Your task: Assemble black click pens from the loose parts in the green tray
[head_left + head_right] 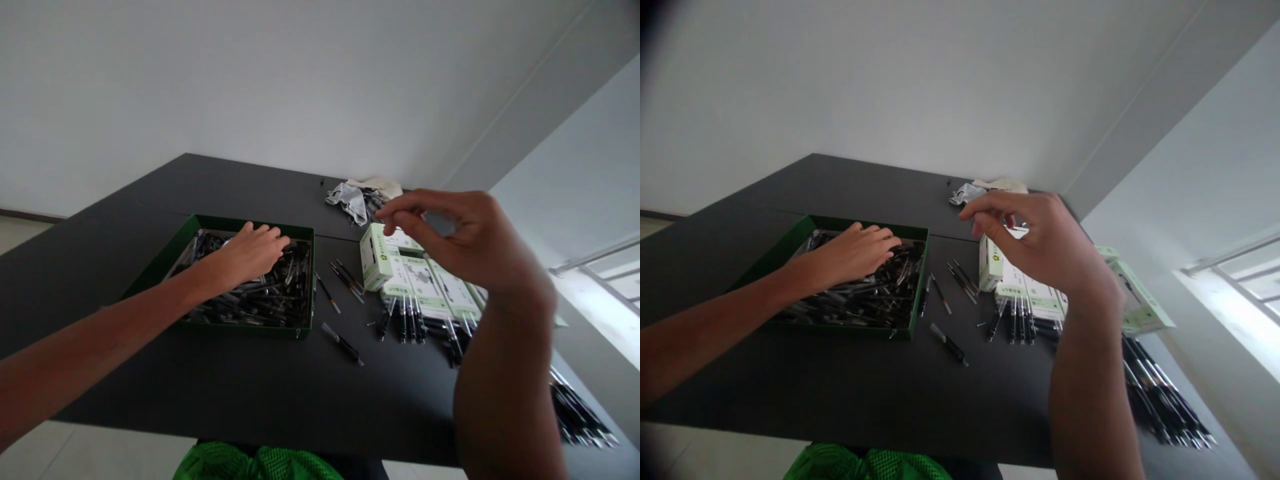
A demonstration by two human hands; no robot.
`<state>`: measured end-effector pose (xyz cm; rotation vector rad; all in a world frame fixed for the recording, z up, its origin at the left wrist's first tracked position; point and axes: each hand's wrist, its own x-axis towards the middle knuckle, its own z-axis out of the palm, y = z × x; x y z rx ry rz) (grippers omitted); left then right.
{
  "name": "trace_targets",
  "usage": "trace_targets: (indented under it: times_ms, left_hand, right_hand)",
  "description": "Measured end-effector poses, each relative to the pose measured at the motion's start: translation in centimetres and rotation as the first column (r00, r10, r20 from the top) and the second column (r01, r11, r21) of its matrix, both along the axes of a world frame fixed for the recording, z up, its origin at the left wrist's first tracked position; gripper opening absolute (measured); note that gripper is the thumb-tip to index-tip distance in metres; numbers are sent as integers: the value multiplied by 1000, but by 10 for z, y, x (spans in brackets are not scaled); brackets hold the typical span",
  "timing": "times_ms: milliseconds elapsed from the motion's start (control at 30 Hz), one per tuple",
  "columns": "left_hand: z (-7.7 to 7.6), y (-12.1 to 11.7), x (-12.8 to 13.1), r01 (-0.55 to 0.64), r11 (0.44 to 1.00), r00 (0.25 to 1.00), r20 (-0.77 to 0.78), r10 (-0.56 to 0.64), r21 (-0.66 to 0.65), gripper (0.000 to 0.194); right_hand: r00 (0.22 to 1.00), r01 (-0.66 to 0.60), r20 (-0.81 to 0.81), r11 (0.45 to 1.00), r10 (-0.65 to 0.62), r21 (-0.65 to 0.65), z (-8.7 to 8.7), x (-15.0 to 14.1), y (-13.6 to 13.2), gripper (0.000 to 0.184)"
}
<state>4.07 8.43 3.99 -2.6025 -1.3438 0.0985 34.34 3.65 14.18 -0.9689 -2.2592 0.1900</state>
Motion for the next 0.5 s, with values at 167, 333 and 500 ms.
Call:
trace_targets:
  times_ms: [167, 333, 500]
  left_hand:
    - [-7, 3, 20, 9, 1000, 990, 140, -7, -14, 31]
    - [-29, 4, 28, 8, 983, 990, 141, 18, -182, 23]
    - [-37, 1, 14, 16, 971, 993, 115, 12, -237, 26]
  right_hand:
    - [964, 157, -241, 972, -112, 177, 11, 25, -19, 13]
    - [873, 261, -476, 925, -104, 276, 11, 23, -24, 11]
    - [907, 229, -400, 950, -130, 212, 10, 17, -25, 16]
